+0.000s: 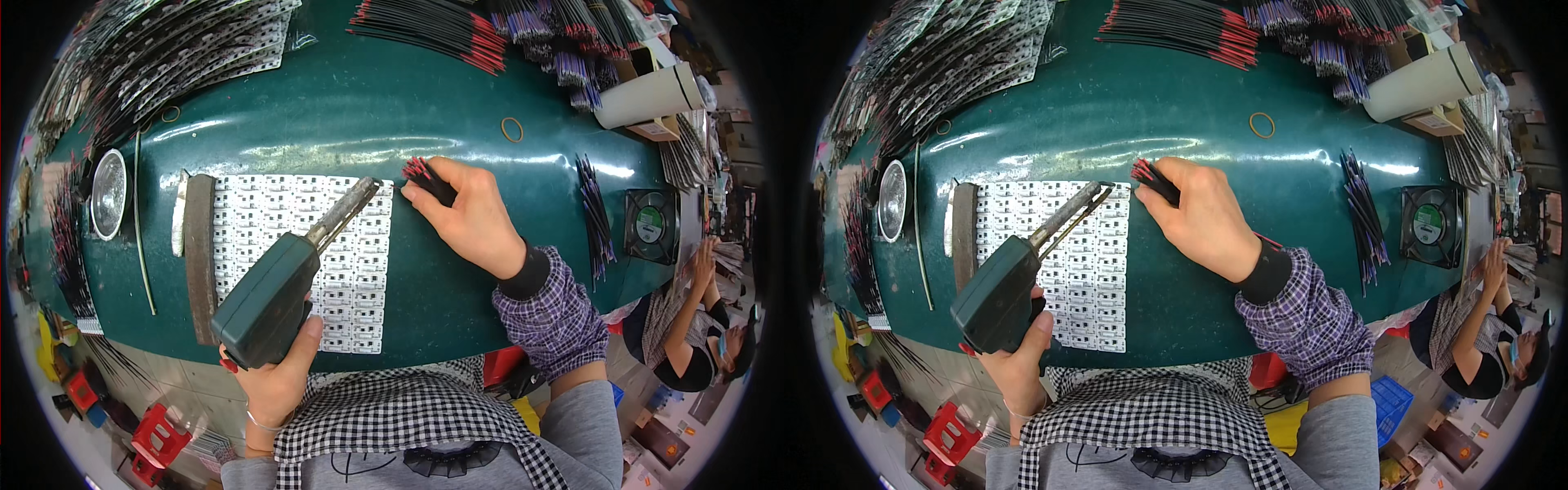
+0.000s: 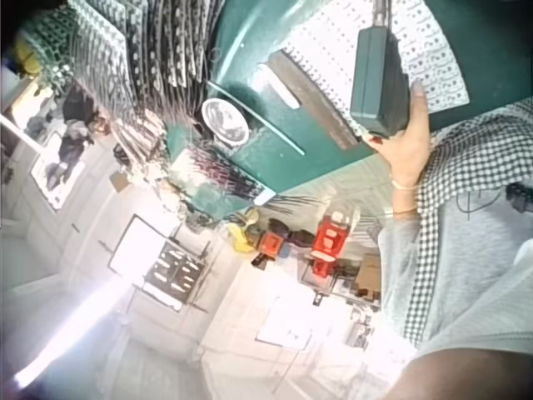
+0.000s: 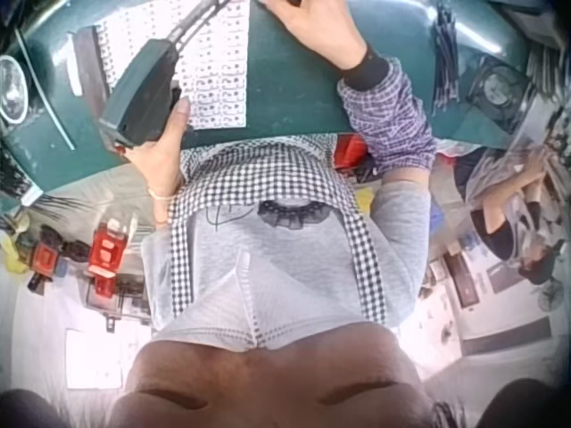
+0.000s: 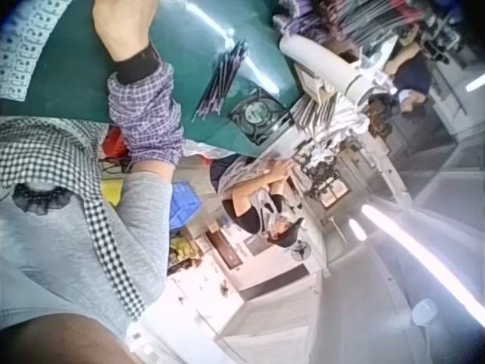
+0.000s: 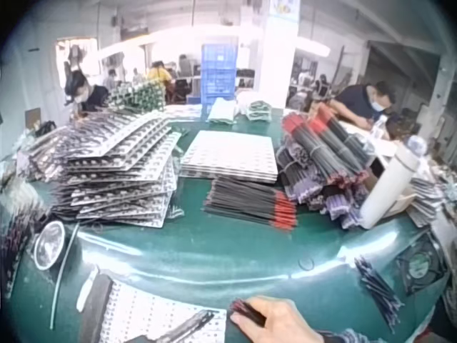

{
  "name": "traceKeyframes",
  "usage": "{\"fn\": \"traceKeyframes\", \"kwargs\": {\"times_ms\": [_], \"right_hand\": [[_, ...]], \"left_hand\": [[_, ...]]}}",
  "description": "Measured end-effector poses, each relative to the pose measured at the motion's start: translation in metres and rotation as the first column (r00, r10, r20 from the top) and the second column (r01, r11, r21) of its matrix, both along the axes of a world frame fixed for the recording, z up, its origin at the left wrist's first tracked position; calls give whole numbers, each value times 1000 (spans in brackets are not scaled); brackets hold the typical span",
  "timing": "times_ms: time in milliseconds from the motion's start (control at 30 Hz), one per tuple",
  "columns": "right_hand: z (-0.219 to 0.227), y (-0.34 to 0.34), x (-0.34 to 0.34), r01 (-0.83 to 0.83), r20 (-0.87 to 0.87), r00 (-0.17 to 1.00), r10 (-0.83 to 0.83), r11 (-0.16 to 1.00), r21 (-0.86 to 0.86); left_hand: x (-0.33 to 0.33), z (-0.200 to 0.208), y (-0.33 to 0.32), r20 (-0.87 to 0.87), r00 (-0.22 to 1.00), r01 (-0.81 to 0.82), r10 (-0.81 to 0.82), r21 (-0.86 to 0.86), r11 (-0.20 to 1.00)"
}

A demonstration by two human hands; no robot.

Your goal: The person solders wires onto a circuit board sheet using a soldering tool, stacks the completed sheet onto a pile, places a new board sheet on the table, and solders more wires to it.

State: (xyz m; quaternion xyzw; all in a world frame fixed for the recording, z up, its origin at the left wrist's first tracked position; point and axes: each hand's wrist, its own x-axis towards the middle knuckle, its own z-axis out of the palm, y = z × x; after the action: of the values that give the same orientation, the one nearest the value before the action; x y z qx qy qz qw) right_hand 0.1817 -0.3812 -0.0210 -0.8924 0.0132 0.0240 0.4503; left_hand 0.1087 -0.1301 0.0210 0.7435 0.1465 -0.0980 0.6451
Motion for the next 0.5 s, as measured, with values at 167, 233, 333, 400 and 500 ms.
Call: {"fn": "traceKeyframes", "kwargs": {"times_ms": [167, 233, 333, 400, 500], "right_hand": [[-1, 5, 2, 62, -21, 998, -60, 994, 85], [-1, 6, 3, 62, -17, 998, -61, 995, 75], [-1, 8, 5, 71, -52, 996, -67, 995, 75], [-2, 8, 6, 68, -71, 995, -65, 997, 38], [-10, 4, 5, 105, -101, 991, -89, 980, 169]], "left_hand": [[1, 0, -2, -4, 1000, 8, -8, -1, 1000], [1, 0, -2, 5, 1000, 15, -15, 10, 1000], [1, 0, -2, -15, 1000, -7, 7, 7, 1000], [2, 0, -2, -19, 1000, 2, -1, 26, 1000], [3, 0, -3, 1, 1000, 4, -4, 15, 1000]]}}
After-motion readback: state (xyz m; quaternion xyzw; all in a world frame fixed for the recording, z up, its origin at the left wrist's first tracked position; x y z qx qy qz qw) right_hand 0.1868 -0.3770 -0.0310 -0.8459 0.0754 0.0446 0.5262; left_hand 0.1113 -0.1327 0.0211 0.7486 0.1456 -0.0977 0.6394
